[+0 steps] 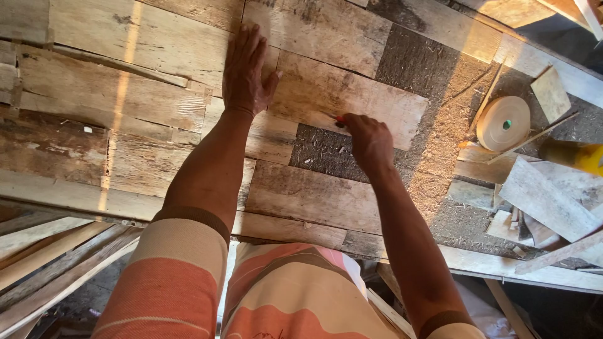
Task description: Scoring and cutting wooden planks with a utility knife to fit them into a pattern.
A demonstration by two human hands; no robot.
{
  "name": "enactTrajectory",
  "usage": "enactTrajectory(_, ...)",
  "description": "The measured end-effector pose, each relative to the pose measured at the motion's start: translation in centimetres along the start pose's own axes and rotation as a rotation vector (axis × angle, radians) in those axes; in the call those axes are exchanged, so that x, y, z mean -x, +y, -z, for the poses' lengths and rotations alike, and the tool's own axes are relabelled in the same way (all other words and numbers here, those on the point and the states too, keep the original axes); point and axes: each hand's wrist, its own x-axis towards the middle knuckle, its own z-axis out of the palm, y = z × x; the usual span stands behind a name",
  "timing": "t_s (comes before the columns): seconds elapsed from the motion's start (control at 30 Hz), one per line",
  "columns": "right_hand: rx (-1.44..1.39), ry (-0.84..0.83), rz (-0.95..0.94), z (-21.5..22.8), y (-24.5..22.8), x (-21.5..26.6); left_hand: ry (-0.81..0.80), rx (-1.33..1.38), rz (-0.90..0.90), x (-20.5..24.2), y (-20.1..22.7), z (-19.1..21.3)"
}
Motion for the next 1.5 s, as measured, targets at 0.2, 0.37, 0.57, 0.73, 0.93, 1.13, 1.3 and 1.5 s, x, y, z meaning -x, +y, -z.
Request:
enactTrajectory(0.2,0.061,-0.046,0.100,-2.7,-4.0,-3.2,0.030,-0.011,-0.020,0.1,-0.5,-0.6)
enactTrajectory(0.37,0.049,-0.039,0.158,-3.5,-6.0,-4.4,0.033,-0.007,-0.019,0.0,-0.5,-0.6)
enactTrajectory(0.57,0.032,-0.038,0.195,-3.9,-7.3,-5.2,0.103,-0.020,-0.069,0.3,-0.5,-0.6)
enactTrajectory(0.73,0.076,-0.068,0.197,-4.0,-7.4,-5.3,-0.006,0.022,0.012,-0.1,0.3,0.6)
enactTrajectory(0.93,0.066,-0.086,0.188,-4.1,-7.4,-5.3,-0.028,0.015,0.013,-0.3,0.6,1.1)
enactTrajectory(1.13,0.063,-0.081,0.197,-4.0,-7.5,-5.2,-0.002,0.010,-0.010,-0.1,0.0,0.2)
enactTrajectory(1.3,0.067,-0.074,0.212,-5.3,-6.7,-4.9,-0.013,0.000,-0.002,-0.2,0.3,0.5)
enactTrajectory(1.5,0.248,-0.141,0.230,-5.5,-7.2,-4.9,-0.030,0.045,0.020,-0.2,0.6,1.2)
